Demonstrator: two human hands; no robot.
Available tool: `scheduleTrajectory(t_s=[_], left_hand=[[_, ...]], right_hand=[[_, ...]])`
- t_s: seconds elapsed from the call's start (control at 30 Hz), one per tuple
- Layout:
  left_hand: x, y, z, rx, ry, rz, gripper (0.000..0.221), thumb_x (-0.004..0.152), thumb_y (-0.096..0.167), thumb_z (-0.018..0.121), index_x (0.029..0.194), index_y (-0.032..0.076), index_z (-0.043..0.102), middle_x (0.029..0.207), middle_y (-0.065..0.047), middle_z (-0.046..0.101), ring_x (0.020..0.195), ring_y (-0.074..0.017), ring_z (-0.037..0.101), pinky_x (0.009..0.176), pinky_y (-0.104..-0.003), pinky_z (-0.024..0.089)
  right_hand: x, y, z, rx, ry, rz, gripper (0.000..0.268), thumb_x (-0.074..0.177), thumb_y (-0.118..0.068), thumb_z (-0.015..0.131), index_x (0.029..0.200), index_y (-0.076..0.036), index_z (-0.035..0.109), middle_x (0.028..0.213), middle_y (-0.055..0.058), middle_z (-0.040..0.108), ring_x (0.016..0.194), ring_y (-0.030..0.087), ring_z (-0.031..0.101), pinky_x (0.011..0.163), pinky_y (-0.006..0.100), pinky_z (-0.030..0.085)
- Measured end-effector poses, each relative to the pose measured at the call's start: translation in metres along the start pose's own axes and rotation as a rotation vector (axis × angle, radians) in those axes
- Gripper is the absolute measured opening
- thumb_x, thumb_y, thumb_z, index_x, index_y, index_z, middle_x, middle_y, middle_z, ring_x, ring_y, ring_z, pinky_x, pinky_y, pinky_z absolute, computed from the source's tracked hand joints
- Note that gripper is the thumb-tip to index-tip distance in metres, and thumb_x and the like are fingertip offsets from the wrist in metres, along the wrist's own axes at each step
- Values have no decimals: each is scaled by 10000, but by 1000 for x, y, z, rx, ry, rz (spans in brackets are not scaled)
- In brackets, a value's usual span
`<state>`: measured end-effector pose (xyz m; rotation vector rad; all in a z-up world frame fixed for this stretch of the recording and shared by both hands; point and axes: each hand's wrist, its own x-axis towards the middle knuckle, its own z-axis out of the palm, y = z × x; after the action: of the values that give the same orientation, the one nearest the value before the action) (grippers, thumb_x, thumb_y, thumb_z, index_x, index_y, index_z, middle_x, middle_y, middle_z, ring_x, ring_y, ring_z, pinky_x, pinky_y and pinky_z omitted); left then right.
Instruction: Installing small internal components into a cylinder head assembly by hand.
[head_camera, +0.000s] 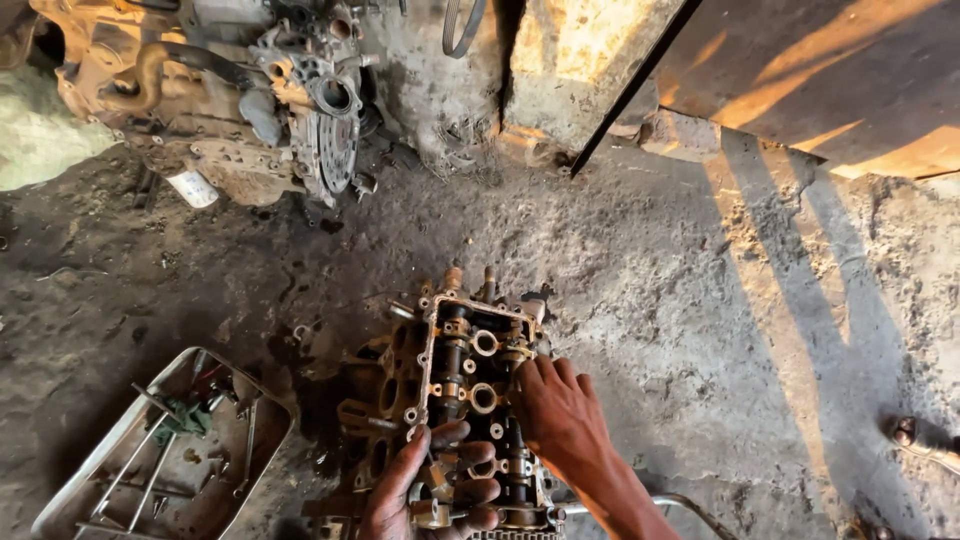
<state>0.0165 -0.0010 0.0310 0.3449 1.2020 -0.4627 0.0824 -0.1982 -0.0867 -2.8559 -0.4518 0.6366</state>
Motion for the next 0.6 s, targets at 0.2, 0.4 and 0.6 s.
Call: scheduleTrajectory(t_s=[0.2,0.4,0.6], left_hand=[[5,-1,-8,-34,-58,-13,529,1001,408,541,1335,19,667,1196,-277,704,893,-473,616,693,-567,477],[-1,-1,-5,-29,-45,2,527,1001,406,548,1326,9,666,1192,-286,711,886,-471,621,679,-561,495],[20,-4,-25,-57,-163,-25,568,995,444,515,1374,40,638,1255,-269,685,933,-483,624,701,-577,496]], right_hand=[[6,-1,13,76,-45,111,307,1070,-487,417,1031,-198,510,924,-5,577,909,182,520,903,437,468],[7,5,14,-38,-25,94,426,1033,-585,434,1086,-182,561,973,7,639,924,187,572,955,438,452],[-4,-7,0,-71,-42,83,269,1057,-441,487,981,-186,525,871,-27,589,820,155,504,898,409,446]])
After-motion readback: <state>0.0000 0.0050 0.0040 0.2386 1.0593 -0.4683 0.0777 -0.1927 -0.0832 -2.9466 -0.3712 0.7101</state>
